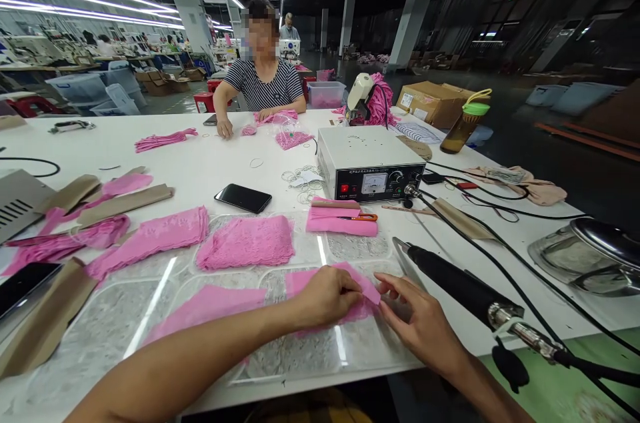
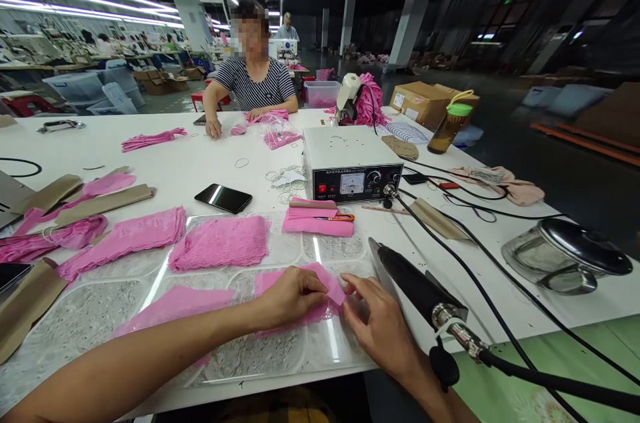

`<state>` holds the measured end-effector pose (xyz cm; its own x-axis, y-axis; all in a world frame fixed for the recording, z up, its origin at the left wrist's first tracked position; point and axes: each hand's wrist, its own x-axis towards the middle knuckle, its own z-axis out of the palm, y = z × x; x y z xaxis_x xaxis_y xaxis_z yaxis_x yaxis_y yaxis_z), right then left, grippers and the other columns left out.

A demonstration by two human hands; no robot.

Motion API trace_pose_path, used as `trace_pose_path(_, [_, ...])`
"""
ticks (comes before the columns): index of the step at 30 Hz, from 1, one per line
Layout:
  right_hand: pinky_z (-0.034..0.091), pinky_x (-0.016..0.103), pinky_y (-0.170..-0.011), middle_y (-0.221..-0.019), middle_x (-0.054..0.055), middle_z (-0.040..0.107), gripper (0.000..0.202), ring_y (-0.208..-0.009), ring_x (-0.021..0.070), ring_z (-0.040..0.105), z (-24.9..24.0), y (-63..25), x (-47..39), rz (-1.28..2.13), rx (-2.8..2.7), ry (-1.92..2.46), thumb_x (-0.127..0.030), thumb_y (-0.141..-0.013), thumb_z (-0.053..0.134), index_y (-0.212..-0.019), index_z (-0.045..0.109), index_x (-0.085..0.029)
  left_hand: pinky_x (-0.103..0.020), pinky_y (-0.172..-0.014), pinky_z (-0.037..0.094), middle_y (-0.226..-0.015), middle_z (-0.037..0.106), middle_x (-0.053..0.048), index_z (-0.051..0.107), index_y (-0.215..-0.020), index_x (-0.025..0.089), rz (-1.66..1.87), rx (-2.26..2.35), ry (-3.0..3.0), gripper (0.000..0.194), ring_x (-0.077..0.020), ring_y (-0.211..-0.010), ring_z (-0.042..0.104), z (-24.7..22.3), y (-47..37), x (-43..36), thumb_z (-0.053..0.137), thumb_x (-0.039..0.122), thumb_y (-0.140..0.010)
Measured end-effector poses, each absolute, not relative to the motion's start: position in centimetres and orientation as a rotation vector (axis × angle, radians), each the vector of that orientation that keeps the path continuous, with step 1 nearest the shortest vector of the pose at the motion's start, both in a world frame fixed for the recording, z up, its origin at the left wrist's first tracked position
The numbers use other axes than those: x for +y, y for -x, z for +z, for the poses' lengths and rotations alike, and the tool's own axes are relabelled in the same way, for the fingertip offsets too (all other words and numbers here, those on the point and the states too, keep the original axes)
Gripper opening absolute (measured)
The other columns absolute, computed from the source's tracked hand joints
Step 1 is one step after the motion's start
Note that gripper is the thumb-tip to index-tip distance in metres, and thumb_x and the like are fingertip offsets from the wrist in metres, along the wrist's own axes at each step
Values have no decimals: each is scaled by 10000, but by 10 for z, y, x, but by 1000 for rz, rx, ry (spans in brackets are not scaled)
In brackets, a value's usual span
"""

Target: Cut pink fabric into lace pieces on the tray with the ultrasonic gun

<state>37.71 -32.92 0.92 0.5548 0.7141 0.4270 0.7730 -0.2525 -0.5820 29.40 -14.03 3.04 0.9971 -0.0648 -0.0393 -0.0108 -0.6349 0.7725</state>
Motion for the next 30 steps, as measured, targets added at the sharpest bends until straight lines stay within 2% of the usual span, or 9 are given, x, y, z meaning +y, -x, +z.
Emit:
trace_pose_path(4, [549,274,-555,-804,22,687,340,-590,151,605,14,-373,-328,174,-1034,1970,-296,-822,609,-1159,600,-248,-195,-520,312,-553,496,30,538,-532,128,-77,-66,-2260,238,-87,-546,451,32,-293,-140,537,29,-749])
trace_pose_path(11, [545,270,-598,-834,28,679,398,-627,144,610,20,-364,-317,372,-864,1877,-342,-804,615,-1181,590,-216,-203,-545,308,-590,525,18,609,-546,133,-24,-72,-2275,212,-97,-579,465,36,-290,-144,569,32,-728])
trace_pose_path(18, [492,230,-527,-702,-15,587,314,-532,114,547,9,-364,-317,101,-890,1997,-255,-818,526,-1115,595,-180,-199,-522,292,-505,436,43,557,-484,130,26,9,-2172,232,-84,-534,404,38,-290,-141,534,-7,-670])
trace_pose_path(22, [458,224,-481,-726,-7,570,211,-506,108,497,12,-359,-325,-149,-1001,2063,-230,-847,516,-1033,611,-200,-184,-523,336,-572,532,32,613,-563,124,59,124,-2062,186,-81,-539,445,33,-287,-134,530,59,-717])
trace_pose_path(27, [492,245,-577,-813,29,615,182,-620,136,574,16,-350,-319,-308,-1260,2045,-226,-888,523,-1054,595,-206,-190,-532,358,-578,574,23,638,-576,127,56,199,-1958,153,-92,-550,480,31,-285,-135,560,123,-707])
trace_pose_path(30, [476,248,-551,-771,24,621,130,-601,138,594,9,-353,-316,-388,-1278,2131,-203,-890,484,-953,597,-198,-197,-545,391,-602,605,11,665,-627,131,35,259,-1877,125,-106,-566,520,34,-284,-134,583,177,-710])
